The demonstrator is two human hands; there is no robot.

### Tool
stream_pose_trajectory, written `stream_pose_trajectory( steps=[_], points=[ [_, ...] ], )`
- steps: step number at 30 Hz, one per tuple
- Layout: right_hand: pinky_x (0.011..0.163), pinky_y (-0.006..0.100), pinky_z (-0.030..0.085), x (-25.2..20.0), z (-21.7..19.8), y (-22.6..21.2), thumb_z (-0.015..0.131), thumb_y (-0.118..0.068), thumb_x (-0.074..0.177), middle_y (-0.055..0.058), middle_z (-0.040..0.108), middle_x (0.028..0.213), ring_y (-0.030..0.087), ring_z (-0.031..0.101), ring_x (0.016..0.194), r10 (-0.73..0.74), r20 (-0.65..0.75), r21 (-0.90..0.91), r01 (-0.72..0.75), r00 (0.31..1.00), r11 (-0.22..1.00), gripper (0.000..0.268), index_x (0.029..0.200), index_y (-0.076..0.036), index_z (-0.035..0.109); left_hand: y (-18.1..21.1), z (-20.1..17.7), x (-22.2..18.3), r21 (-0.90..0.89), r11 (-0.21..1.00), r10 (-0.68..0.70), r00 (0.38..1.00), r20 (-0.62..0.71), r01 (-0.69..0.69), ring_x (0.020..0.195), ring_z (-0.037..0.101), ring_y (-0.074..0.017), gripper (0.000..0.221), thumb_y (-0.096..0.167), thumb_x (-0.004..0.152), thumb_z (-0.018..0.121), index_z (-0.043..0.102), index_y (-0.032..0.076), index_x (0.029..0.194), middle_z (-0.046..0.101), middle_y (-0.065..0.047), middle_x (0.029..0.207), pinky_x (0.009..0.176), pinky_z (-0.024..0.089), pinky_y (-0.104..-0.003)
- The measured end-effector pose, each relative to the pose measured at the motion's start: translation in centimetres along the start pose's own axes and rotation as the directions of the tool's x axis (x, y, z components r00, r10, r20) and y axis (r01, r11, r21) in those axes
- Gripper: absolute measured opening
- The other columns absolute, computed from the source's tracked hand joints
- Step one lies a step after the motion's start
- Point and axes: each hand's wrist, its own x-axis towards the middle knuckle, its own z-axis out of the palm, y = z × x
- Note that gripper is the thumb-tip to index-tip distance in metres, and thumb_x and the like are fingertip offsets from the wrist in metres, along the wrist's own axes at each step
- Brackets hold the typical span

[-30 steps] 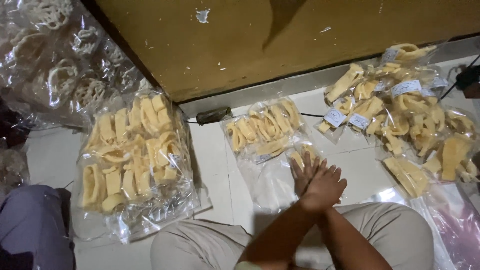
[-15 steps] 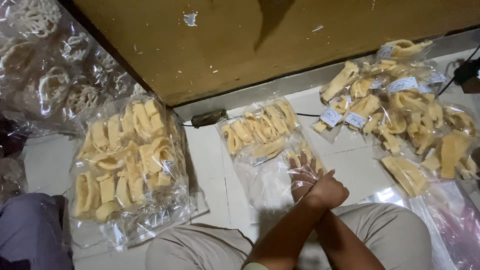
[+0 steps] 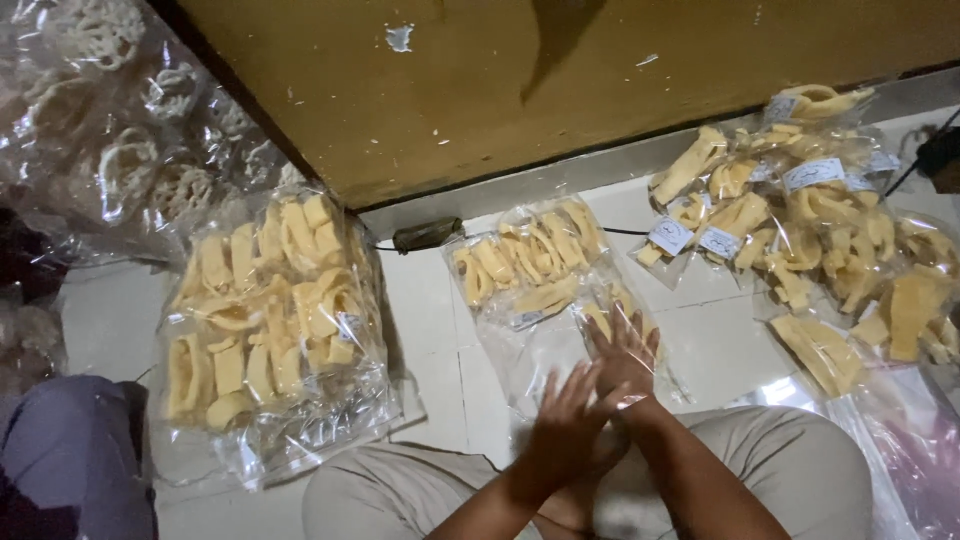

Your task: Packing snack items into individual plastic bags for distribution.

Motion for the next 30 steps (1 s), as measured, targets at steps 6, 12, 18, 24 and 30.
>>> stream_pose_trajectory(
  steps=[6, 12, 18, 24, 30],
  points=[
    [0.122, 0.068, -0.001, -1.5, -4.0, -2.4, 0.054, -0.021, 0.093, 0.022, -0.008, 0.172, 0.048, -0.008, 0.157, 0.042, 0.238, -0.188, 0.004, 0.970, 0.982, 0.081, 0.164, -0.027, 0.014, -3.2, 2.3, -6.0, 0.273, 0.938, -0.198, 0.977, -0.076, 0.212, 0.134, 0.039, -0.0646, 0.074, 0.001, 0.072, 0.072, 0.057, 0.016, 0.143, 0.042, -0.040, 0.149, 0.102, 0.034, -0.078],
    [0.126, 0.056, -0.004, -3.4, -2.0, -2.9, 0.049, -0.011, 0.089, 0.023, 0.004, 0.170, 0.040, -0.006, 0.158, -0.129, 0.166, -0.196, 0.160, 0.978, 0.967, 0.078, 0.160, -0.009, 0.016, -4.1, 3.5, -6.8, 0.227, 0.944, -0.207, 0.965, -0.159, 0.240, 0.141, 0.042, -0.0511, 0.072, -0.008, 0.079, 0.057, 0.053, 0.010, 0.148, 0.048, -0.028, 0.151, 0.116, 0.028, -0.066],
    [0.127, 0.043, 0.003, -4.5, 0.0, -5.1, 0.049, -0.046, 0.097, 0.002, 0.010, 0.173, 0.025, 0.003, 0.159, -0.322, 0.135, 0.312, 0.268, 0.937, 0.911, 0.072, 0.162, -0.024, 0.027, -3.8, 4.0, -6.9, 0.145, 0.951, -0.230, 0.938, -0.261, 0.273, 0.139, 0.043, -0.0544, 0.051, 0.004, 0.086, 0.064, 0.066, 0.015, 0.135, 0.052, -0.029, 0.148, 0.110, 0.031, -0.072],
    [0.117, 0.045, 0.036, -1.4, 6.1, -8.3, 0.045, -0.058, 0.092, 0.021, 0.048, 0.154, 0.036, 0.045, 0.142, -0.252, -0.014, 0.862, 0.139, 0.968, 0.487, 0.080, 0.149, -0.002, 0.048, -8.7, 0.2, -4.2, 0.036, 0.976, -0.158, 0.807, -0.569, 0.216, 0.117, 0.067, -0.0330, 0.035, 0.003, 0.092, 0.071, 0.063, -0.005, 0.125, 0.068, -0.021, 0.126, 0.100, 0.054, -0.041],
    [0.122, 0.054, 0.028, -1.4, 3.2, -10.0, 0.040, 0.018, 0.092, 0.027, 0.044, 0.157, 0.037, 0.035, 0.151, -0.148, 0.099, 0.994, -0.105, 0.984, -0.036, 0.071, 0.160, -0.002, 0.030, -25.7, 11.0, -8.0, -0.842, -0.131, -0.960, 0.147, 0.240, 0.523, 0.150, 0.038, -0.0375, 0.076, 0.060, 0.104, 0.054, 0.037, 0.013, 0.161, 0.040, -0.024, 0.159, 0.124, 0.030, -0.051]
  ],
)
